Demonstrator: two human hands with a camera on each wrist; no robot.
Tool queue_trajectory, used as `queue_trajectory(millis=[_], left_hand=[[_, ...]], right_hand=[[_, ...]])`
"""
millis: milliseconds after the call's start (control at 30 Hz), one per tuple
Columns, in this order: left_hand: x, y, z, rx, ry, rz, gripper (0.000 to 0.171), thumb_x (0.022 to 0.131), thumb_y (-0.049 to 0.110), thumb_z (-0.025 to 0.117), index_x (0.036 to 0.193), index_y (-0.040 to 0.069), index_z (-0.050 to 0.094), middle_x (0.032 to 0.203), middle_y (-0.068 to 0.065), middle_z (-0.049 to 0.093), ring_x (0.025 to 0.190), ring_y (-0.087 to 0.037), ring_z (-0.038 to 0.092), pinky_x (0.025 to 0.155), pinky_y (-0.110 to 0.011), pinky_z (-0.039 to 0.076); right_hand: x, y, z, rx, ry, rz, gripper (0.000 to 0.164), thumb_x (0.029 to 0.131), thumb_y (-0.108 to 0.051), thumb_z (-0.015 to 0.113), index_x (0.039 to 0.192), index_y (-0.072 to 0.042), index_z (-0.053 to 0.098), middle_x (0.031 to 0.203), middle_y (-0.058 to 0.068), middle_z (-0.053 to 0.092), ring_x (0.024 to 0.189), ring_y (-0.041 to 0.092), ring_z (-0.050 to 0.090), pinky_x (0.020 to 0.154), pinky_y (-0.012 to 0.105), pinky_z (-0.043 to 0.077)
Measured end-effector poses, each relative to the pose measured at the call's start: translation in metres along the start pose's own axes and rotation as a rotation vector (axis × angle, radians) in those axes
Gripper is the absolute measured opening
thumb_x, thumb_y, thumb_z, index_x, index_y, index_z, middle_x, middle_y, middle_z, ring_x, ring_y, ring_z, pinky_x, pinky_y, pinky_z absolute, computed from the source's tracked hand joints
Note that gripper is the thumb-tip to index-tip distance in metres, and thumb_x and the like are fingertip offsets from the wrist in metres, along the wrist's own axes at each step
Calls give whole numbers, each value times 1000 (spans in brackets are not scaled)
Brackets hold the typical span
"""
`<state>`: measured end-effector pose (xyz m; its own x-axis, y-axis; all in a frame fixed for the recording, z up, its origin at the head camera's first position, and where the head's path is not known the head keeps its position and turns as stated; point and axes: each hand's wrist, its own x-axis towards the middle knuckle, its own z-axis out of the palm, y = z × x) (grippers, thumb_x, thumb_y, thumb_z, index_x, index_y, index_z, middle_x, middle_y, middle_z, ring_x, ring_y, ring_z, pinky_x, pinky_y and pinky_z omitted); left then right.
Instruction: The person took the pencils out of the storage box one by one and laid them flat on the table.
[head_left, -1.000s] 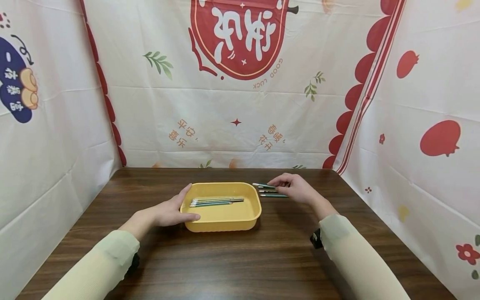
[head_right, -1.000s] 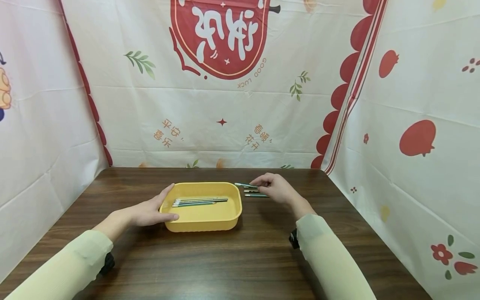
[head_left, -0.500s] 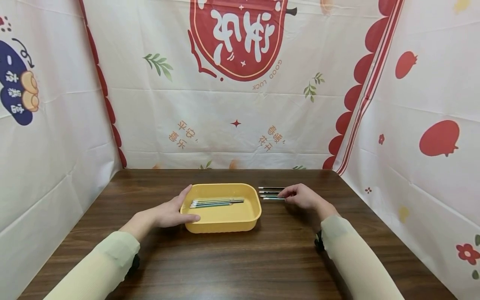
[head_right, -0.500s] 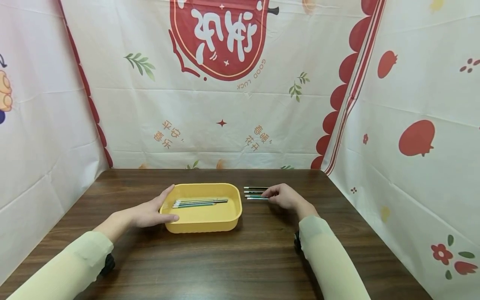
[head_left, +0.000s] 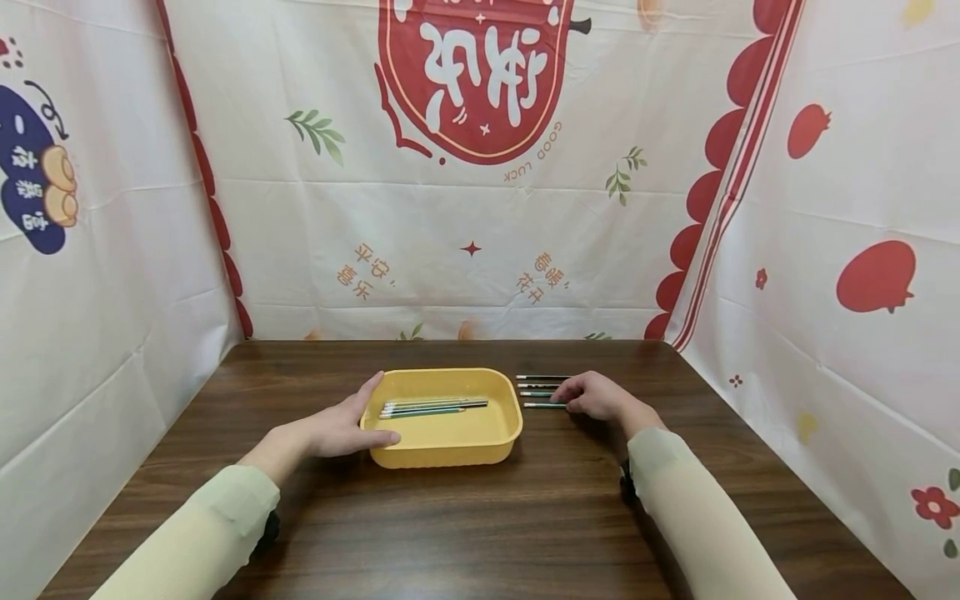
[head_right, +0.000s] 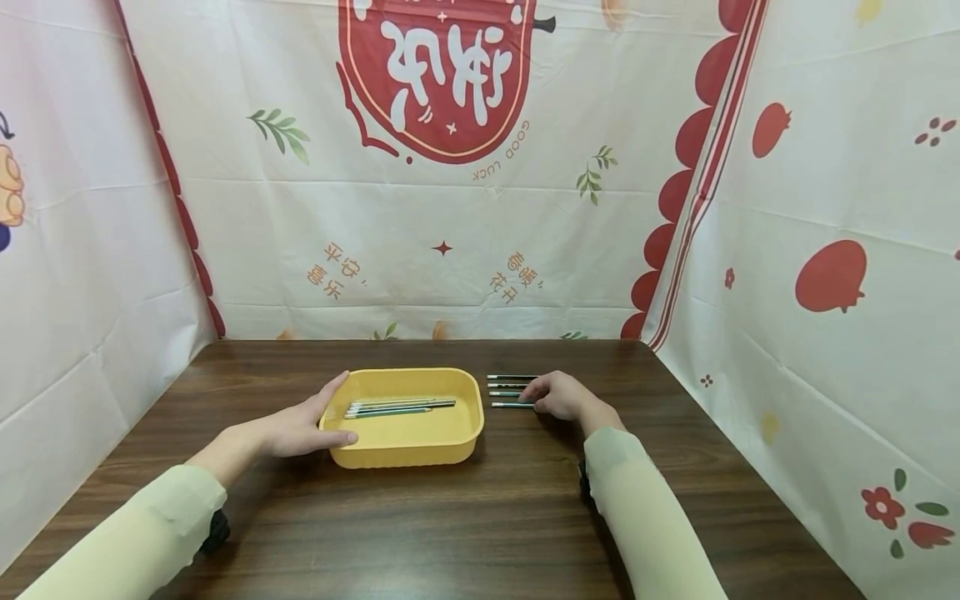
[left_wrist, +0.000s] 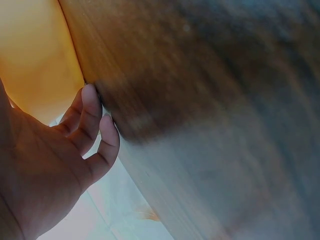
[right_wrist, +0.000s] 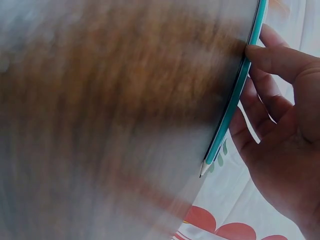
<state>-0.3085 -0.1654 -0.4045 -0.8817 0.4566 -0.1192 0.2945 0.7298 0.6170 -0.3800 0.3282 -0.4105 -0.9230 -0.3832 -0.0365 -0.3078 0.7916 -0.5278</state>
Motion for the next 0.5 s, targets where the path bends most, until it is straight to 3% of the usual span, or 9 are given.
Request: queue_trajectory(millis=[500], left_hand=[[0, 0, 0, 8, 4, 9, 127, 95, 71, 72, 177, 16, -7, 182, -27, 13, 167, -47, 25, 130, -70, 28]], right_hand=[[2, -3, 1, -6, 0, 36, 24, 100, 5, 68, 112, -8, 84, 106, 6, 80, 94, 17, 61, 88, 33, 51]])
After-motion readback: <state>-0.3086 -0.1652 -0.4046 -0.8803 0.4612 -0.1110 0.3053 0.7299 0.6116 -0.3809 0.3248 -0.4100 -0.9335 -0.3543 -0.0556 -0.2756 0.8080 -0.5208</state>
